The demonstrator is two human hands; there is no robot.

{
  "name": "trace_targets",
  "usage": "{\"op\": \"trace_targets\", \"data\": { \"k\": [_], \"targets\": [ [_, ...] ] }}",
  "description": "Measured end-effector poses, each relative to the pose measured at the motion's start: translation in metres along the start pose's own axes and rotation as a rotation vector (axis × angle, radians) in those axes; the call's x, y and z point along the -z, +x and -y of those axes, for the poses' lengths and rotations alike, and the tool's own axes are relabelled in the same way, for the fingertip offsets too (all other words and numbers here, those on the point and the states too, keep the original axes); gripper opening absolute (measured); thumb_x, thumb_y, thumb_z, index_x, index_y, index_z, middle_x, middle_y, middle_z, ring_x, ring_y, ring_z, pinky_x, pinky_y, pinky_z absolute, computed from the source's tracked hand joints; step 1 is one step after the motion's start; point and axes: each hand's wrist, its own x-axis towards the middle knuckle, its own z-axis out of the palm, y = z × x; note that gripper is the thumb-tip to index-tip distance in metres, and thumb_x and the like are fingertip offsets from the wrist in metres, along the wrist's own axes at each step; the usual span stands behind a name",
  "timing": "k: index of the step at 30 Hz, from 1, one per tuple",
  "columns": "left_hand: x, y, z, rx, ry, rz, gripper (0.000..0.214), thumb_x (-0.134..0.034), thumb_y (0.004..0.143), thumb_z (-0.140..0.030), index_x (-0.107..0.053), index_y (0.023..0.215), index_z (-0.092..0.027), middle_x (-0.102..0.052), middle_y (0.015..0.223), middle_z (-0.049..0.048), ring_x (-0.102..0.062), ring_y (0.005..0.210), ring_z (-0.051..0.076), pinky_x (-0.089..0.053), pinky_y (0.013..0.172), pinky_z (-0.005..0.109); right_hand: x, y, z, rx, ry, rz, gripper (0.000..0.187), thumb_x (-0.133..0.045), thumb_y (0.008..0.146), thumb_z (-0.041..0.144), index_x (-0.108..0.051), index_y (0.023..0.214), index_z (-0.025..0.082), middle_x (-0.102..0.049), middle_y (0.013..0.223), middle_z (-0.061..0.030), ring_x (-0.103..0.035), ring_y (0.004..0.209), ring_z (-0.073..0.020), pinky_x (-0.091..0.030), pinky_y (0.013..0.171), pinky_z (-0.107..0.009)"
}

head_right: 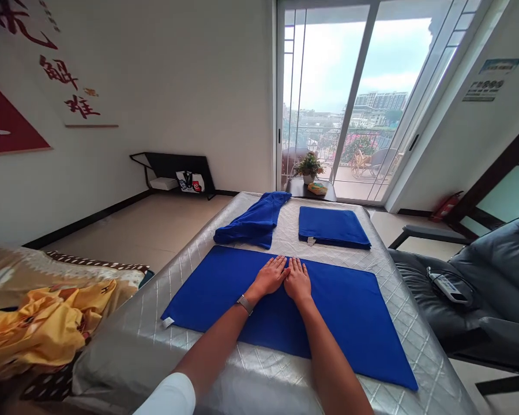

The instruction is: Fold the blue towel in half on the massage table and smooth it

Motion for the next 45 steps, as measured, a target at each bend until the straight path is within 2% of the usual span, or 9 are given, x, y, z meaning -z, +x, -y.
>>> {"op": "trace_targets", "data": {
  "k": [5, 10, 14, 18, 22, 25, 29, 37, 45],
  "targets": [
    [-0.001, -0.001, 0.004, -0.006, -0.012, 0.017, 0.067, -0.013, 0.106, -0.052, -0.037, 0.156, -0.013, -0.039, 0.159, 0.0131, -0.029, 0.151, 0.022, -0.023, 0.125, 0.043, -0.004, 0.002, -0.002, 0.001, 0.031, -0.021, 0.062, -0.02, 0.102, 0.03, -0.029, 0.158, 0.006, -0.026, 0.166, -0.0113, -0.018, 0.154, -0.0222, -0.01, 0.125, -0.04],
    [0.001, 0.001, 0.003, -0.003, 0.006, 0.057, 0.068, -0.012, 0.106, -0.052, -0.034, 0.157, -0.012, -0.036, 0.161, 0.0132, -0.026, 0.152, 0.023, -0.021, 0.126, 0.043, -0.003, 0.002, -0.002, 0.004, 0.045, -0.012, 0.061, -0.021, 0.102, 0.033, -0.03, 0.159, 0.011, -0.026, 0.166, -0.0093, -0.018, 0.154, -0.0212, -0.011, 0.124, -0.04],
    [0.011, -0.002, 0.022, 0.037, 0.024, 0.076, 0.07, -0.017, 0.104, -0.058, -0.033, 0.157, -0.015, -0.036, 0.161, 0.0116, -0.027, 0.152, 0.024, -0.022, 0.126, 0.043, 0.003, -0.002, -0.015, -0.023, 0.029, -0.002, 0.064, -0.018, 0.103, 0.038, -0.027, 0.159, 0.01, -0.024, 0.166, -0.01, -0.017, 0.154, -0.0204, -0.008, 0.125, -0.04],
    [0.031, -0.018, 0.07, 0.149, 0.056, 0.094, 0.073, -0.016, 0.103, -0.061, -0.033, 0.157, -0.015, -0.034, 0.162, 0.012, -0.029, 0.151, 0.025, -0.021, 0.125, 0.044, 0.009, -0.01, -0.061, -0.141, -0.014, 0.032, 0.066, -0.016, 0.103, 0.042, -0.024, 0.16, 0.011, -0.021, 0.168, -0.0072, -0.015, 0.154, -0.0198, -0.009, 0.125, -0.041],
    [0.054, -0.046, 0.136, 0.264, 0.091, 0.109, 0.073, -0.017, 0.103, -0.061, -0.032, 0.158, -0.015, -0.031, 0.163, 0.0124, -0.026, 0.152, 0.025, -0.02, 0.125, 0.046, 0.016, -0.031, -0.14, -0.265, -0.081, 0.021, 0.067, -0.015, 0.102, 0.042, -0.024, 0.16, 0.009, -0.021, 0.168, -0.0073, -0.016, 0.154, -0.0211, -0.01, 0.125, -0.042],
    [0.068, -0.065, 0.181, 0.379, 0.122, 0.092, 0.077, -0.017, 0.103, -0.061, -0.031, 0.157, -0.008, -0.03, 0.163, 0.0165, -0.025, 0.152, 0.026, -0.019, 0.125, 0.046, 0.021, -0.05, -0.196, -0.378, -0.105, -0.017, 0.068, -0.014, 0.102, 0.04, -0.024, 0.159, 0.005, -0.023, 0.167, -0.0117, -0.018, 0.154, -0.0234, -0.013, 0.125, -0.044],
    [0.073, -0.078, 0.215, 0.474, 0.142, 0.024, 0.077, -0.015, 0.103, -0.061, -0.033, 0.156, -0.007, -0.031, 0.162, 0.018, -0.027, 0.152, 0.027, -0.022, 0.123, 0.047, 0.023, -0.065, -0.23, -0.462, -0.101, -0.055, 0.071, -0.012, 0.101, 0.042, -0.023, 0.159, 0.003, -0.023, 0.167, -0.0134, -0.019, 0.154, -0.0245, -0.016, 0.125, -0.044],
    [0.065, -0.079, 0.219, 0.497, 0.167, 0.009, 0.083, -0.007, 0.101, -0.064, -0.032, 0.156, -0.008, -0.029, 0.164, 0.0162, -0.024, 0.152, 0.027, -0.018, 0.125, 0.045, 0.02, -0.067, -0.23, -0.451, -0.097, -0.066, 0.072, -0.011, 0.101, 0.044, -0.024, 0.159, 0.004, -0.022, 0.167, -0.0131, -0.018, 0.154, -0.0242, -0.016, 0.125, -0.043],
    [0.068, -0.076, 0.213, 0.514, 0.168, 0.014, 0.077, -0.014, 0.103, -0.058, -0.031, 0.156, -0.004, -0.031, 0.163, 0.0179, -0.023, 0.153, 0.027, -0.015, 0.125, 0.045, 0.024, -0.066, -0.227, -0.456, -0.095, -0.044, 0.073, -0.01, 0.101, 0.044, -0.024, 0.158, 0.002, -0.023, 0.167, -0.0136, -0.019, 0.154, -0.0242, -0.017, 0.124, -0.044]
  ]
}}
